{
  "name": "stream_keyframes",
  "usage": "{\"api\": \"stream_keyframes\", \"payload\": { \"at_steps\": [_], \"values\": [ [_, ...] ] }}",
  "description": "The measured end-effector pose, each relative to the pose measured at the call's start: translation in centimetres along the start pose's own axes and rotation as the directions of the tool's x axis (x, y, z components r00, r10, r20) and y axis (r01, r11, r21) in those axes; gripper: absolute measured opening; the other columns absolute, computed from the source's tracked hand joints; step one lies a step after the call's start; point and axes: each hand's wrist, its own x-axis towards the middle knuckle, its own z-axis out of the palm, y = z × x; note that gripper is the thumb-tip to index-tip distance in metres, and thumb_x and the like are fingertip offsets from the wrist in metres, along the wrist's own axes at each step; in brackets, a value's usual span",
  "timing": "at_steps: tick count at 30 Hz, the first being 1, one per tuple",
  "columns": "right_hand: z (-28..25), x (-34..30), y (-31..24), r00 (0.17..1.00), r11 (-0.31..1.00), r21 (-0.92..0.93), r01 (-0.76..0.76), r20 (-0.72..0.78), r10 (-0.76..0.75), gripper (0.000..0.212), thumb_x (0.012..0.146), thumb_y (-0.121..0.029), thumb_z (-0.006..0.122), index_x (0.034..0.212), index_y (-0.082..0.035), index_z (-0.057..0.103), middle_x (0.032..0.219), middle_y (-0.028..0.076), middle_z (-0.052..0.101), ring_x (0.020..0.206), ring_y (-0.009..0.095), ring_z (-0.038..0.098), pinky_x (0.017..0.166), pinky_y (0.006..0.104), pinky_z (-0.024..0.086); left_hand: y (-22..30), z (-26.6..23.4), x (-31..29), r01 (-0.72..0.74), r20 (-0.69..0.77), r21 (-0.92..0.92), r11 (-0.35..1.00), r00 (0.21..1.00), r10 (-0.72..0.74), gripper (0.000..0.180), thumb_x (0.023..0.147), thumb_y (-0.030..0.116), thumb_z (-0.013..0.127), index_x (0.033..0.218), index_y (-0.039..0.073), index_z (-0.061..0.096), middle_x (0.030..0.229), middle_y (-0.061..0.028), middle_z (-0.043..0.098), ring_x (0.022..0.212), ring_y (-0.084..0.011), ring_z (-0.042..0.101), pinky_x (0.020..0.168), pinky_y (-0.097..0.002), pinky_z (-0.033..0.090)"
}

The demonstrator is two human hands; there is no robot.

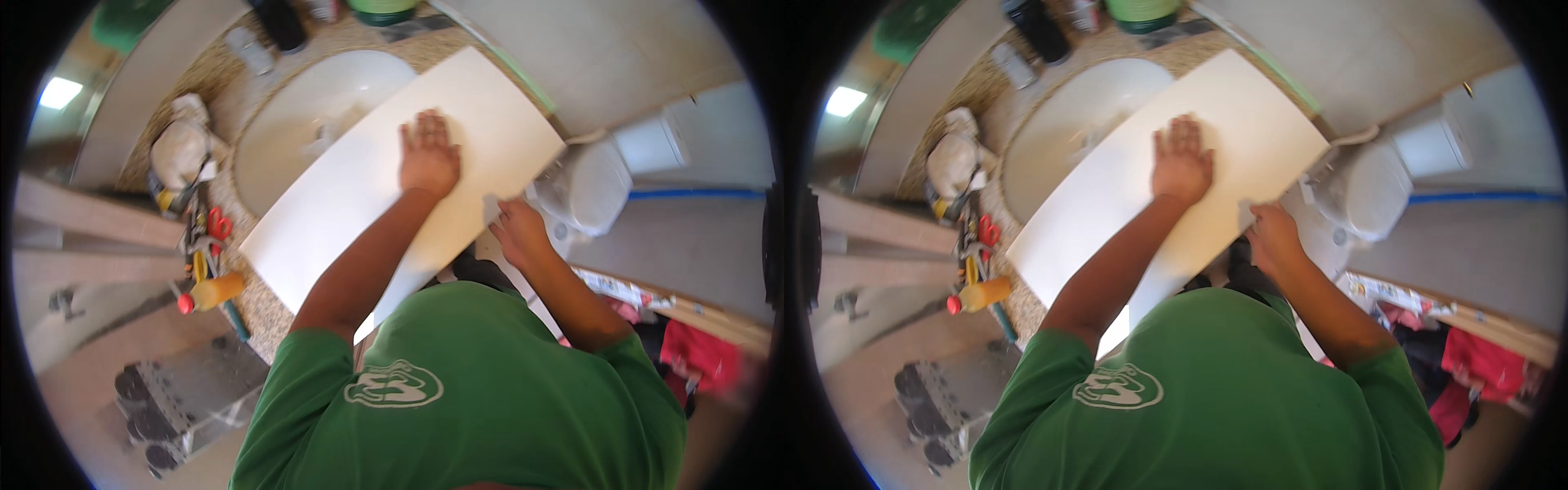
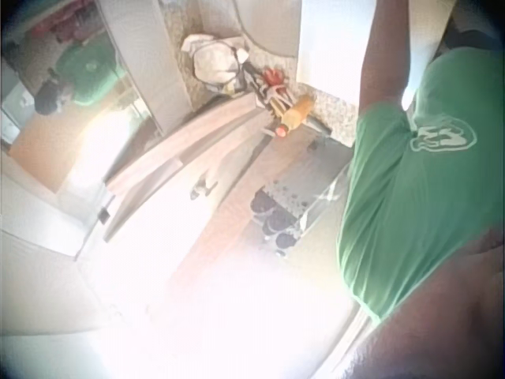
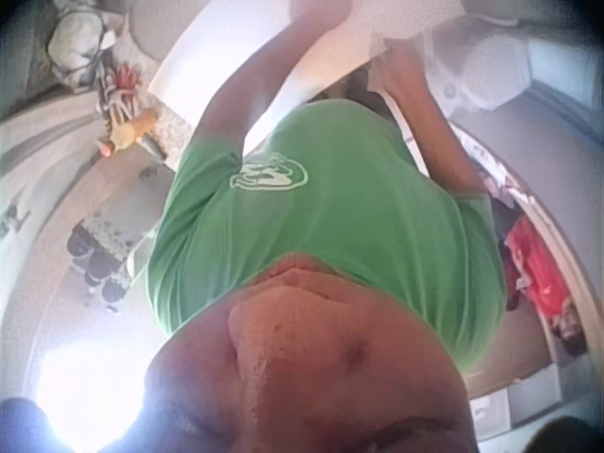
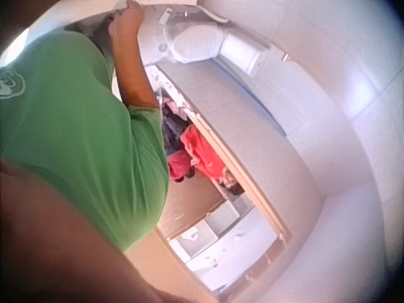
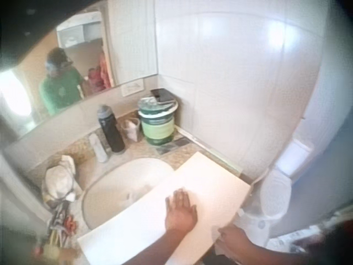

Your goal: The person aligns a white cabinet door over a bathroom sink, uses a hammer to tap it into place, then uses a utility knife to trim a flexible edge strip. The person then fits the trimmed strip along the door edge and taps it with the hammer to secure it.

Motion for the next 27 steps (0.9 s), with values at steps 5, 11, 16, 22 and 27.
{"api": "stream_keyframes", "payload": {
  "at_steps": [5,11,16,22,27],
  "values": [
    [-0.4,-1.2,-1.4,0.985,0.985,-0.015,-0.17,-0.017,0.17,0.036,0.103,-0.019,0.056,0.138,-0.009,0.055,0.147,0.006,0.056,0.14,0.022,0.046,0.123,0.0512,0.029,-0.1,-0.6,-0.8,0.03,0.013,-0.108,0.994,1.0,-0.029,0.07,0.11,0.042,0.036,0.166,0.0,0.03,0.176,-0.0144,0.024,0.165,-0.0304,0.015,0.133,-0.0538,0.005],
    [-2.0,2.1,-1.6,0.998,0.999,-0.009,-0.046,-0.047,0.045,0.036,0.103,-0.018,0.057,0.138,-0.011,0.053,0.142,0.005,0.059,0.136,0.023,0.051,0.118,0.0507,0.035,0.4,-0.8,-1.2,0.024,0.021,-0.13,0.991,1.0,-0.022,0.069,0.11,0.041,0.034,0.166,0.002,0.029,0.177,-0.0132,0.022,0.165,-0.0284,0.014,0.133,-0.0534,0.004],
    [0.0,-0.6,1.3,0.992,0.99,-0.074,-0.121,-0.03,0.119,0.031,0.101,-0.015,0.059,0.132,-0.01,0.055,0.135,0.005,0.06,0.133,0.024,0.051,0.118,0.0523,0.033,0.4,-1.1,-1.0,0.04,0.052,-0.111,0.993,0.998,-0.035,0.069,0.111,0.041,0.034,0.167,0.002,0.028,0.177,-0.0125,0.021,0.165,-0.028,0.013,0.133,-0.0531,0.004],
    [-1.3,-1.2,-1.2,0.983,0.98,-0.08,-0.18,-0.001,0.181,0.036,0.102,-0.018,0.058,0.136,-0.008,0.053,0.144,0.008,0.057,0.139,0.026,0.046,0.124,0.0564,0.025,0.4,-1.0,-1.0,0.033,0.054,-0.107,0.994,0.998,-0.027,0.068,0.111,0.039,0.033,0.167,0.0,0.027,0.177,-0.0133,0.021,0.165,-0.0288,0.013,0.133,-0.0547,0.005],
    [0.1,-0.4,0.5,0.987,0.98,-0.125,-0.153,0.027,0.158,0.041,0.103,-0.023,0.059,0.139,-0.006,0.053,0.145,0.009,0.057,0.139,0.028,0.048,0.121,0.0544,0.029,0.3,-0.7,-0.7,0.02,0.012,-0.12,0.993,1.0,-0.019,0.071,0.109,0.04,0.041,0.165,-0.003,0.028,0.174,-0.0179,0.027,0.163,-0.0316,0.02,0.132,-0.0562,0.012]
  ]
}}
